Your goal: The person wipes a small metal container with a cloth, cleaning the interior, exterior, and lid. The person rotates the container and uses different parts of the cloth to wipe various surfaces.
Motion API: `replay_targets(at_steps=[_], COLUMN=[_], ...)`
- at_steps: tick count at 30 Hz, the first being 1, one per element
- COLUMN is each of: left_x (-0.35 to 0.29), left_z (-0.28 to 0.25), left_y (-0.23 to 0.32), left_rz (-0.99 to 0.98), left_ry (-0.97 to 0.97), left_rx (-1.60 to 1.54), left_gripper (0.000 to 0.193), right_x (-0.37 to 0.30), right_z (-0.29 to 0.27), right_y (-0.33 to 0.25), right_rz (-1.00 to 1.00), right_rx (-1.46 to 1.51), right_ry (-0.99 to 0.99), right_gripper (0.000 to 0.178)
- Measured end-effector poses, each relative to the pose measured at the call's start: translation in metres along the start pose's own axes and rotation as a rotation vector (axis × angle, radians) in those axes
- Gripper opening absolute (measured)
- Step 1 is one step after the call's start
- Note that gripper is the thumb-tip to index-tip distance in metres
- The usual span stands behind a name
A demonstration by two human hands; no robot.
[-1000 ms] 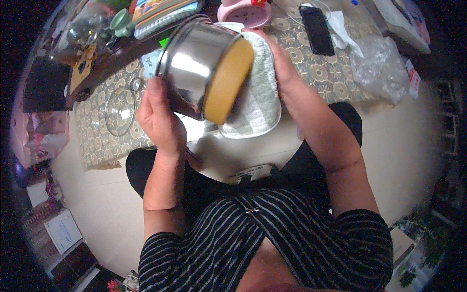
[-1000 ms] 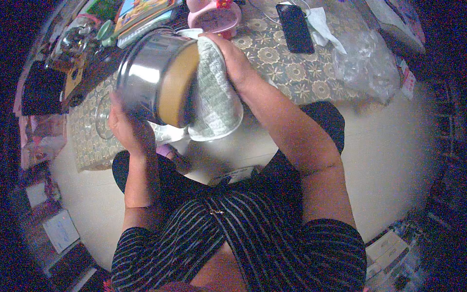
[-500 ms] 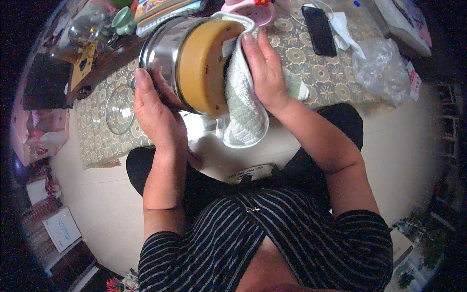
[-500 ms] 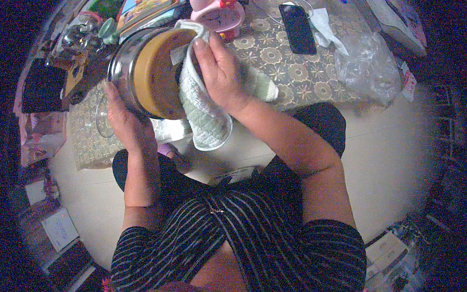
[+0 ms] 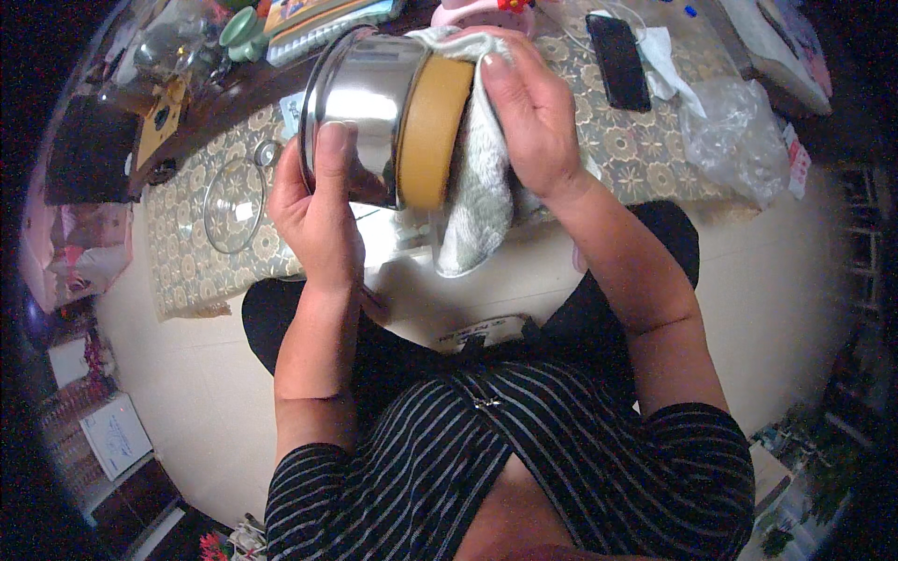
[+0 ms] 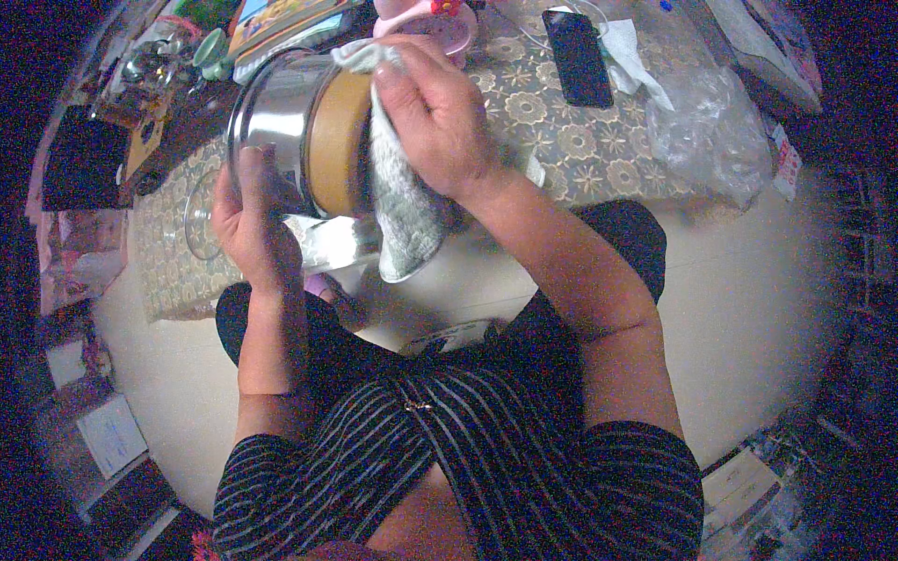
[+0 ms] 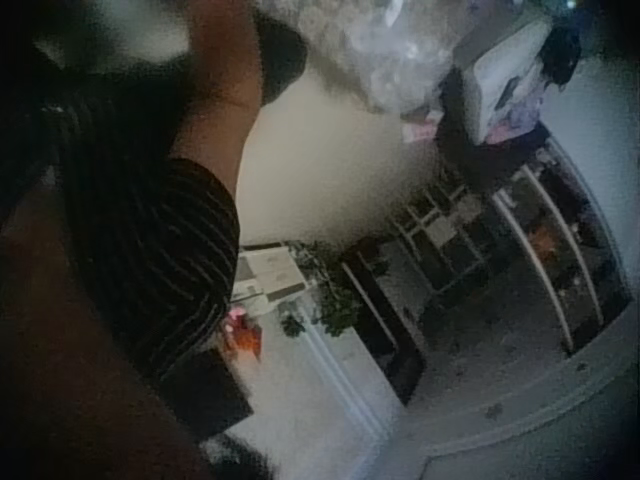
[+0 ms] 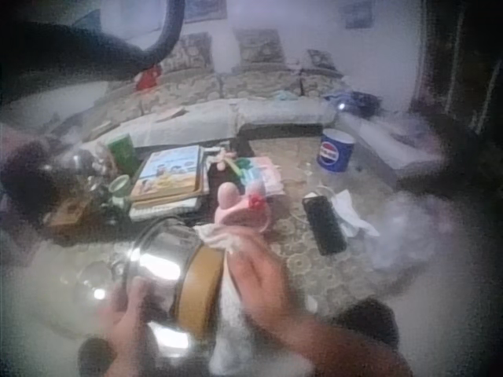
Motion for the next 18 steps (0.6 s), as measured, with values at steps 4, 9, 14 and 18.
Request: replay_targets(at_steps=[4,9,14,18], left_x=[0.001,0.007,0.012,0.006], left_z=[-0.005,-0.009,-0.015,-0.008], left_y=[-0.008,-0.014,-0.014,-0.015], left_rz=[-0.054,-0.043,-0.016,-0.042], left_ry=[0.03,0.058,0.107,0.041], left_rx=[0.039,0.038,0.018,-0.04], left_gripper=[0.021,0.02,0.017,0.019], right_x=[-0.002,-0.038,-0.06,-0.043], right_z=[0.009,0.041,0.058,0.039], right_y=[-0.036,-0.067,-0.074,-0.071], right_rz=[-0.321,-0.584,-0.729,-0.663], right_rx=[-0.27,-0.379,-0.395,-0.402], right_ry=[-0.109,-0.27,-0.334,-0.224], right_gripper=[0.025,0.031,0.029,0.031])
Point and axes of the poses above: each hand's wrist, its own x-axis towards the middle knuckle, its own z-axis out of the palm, y = z × x, the point moved 9 cm from there along x, towards the middle knuckle, and after that the axes turned 2 degrees about z, right-handed, at the moved point
